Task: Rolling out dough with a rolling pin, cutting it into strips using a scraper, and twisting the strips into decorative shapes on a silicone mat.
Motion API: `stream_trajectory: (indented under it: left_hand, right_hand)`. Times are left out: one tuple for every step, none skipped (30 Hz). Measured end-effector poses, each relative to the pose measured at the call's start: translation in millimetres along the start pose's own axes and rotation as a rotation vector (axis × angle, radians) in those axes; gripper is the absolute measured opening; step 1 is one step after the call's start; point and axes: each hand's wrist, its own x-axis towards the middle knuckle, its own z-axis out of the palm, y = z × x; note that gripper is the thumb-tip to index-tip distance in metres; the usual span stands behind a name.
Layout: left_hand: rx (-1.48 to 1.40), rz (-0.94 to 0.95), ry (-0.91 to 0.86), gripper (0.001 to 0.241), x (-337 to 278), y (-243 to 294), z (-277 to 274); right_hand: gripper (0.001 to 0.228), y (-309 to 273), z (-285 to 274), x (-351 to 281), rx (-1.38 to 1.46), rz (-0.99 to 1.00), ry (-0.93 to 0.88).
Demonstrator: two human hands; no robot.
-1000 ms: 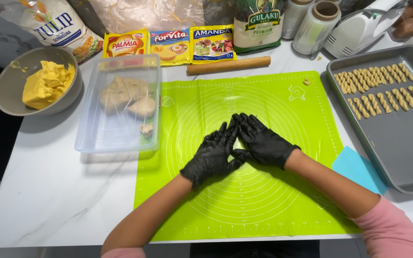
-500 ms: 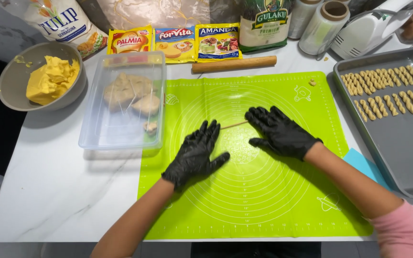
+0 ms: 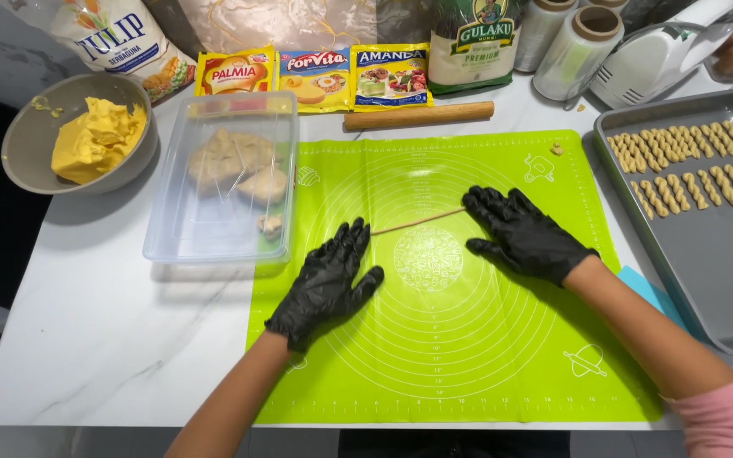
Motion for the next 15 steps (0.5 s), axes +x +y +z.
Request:
stream_trajectory:
  left_hand:
    - [-0.002, -0.003, -0.001, 0.075, 2, -5, 2]
    - [-0.011, -0.025, 0.028, 0.072, 4, -10, 5]
    - [-0.021, -0.046, 0.058, 0.069, 6, -15, 7]
    - [-0.017, -0.049, 0.059, 0.069, -2, -10, 4]
    - [0.003, -0.041, 0.063, 0.069, -10, -4, 1]
    - [0.023, -0.031, 0.067, 0.069, -17, 1, -2]
    - [0.027, -0.032, 0.071, 0.069, -24, 3, -1]
    - [0.009, -0.026, 0.039, 0.069, -31, 4, 0]
    - [-0.008, -0.02, 0.007, 0.07, -38, 5, 1]
    - [-0.008, -0.019, 0.007, 0.07, -32, 2, 1]
    - [0.08, 0.026, 0.082, 0.064, -26, -2, 1]
    - [0.164, 0.072, 0.153, 0.058, -21, -4, 2]
    - [0.16, 0.074, 0.148, 0.058, -10, -17, 20]
    - [0.171, 0.072, 0.143, 0.051, 2, -30, 37]
    - [0.182, 0.07, 0.138, 0.045, 14, -43, 54]
  right_hand:
    - [0.078, 3, -2, 5, 0.001, -0.002, -0.003]
    - [0.078, 5, -4, 11, 0.065, 0.037, -0.02]
    - [0.078, 8, -5, 17, 0.129, 0.077, -0.038]
    - [0.078, 8, -3, 11, 0.13, 0.073, -0.035]
    - [0.075, 7, -1, 6, 0.086, 0.054, -0.023]
    - [0.072, 8, 1, 0, 0.04, 0.037, -0.009]
    - [0.072, 7, 2, -7, 0.039, 0.034, -0.005]
    - [0.069, 7, 4, -16, 0.056, 0.011, 0.022]
    - [0.066, 6, 6, -24, 0.072, -0.012, 0.049]
    - [0.066, 13, 8, -20, 0.072, -0.011, 0.049]
    - [0.059, 20, 10, -15, 0.086, -0.097, 0.158]
    - [0.052, 26, 14, -13, 0.104, -0.179, 0.263]
    - [0.052, 36, 24, -9, 0.107, -0.174, 0.259]
    - [0.051, 47, 33, -2, 0.177, -0.125, 0.246]
    - [0.052, 58, 41, 4, 0.246, -0.075, 0.234]
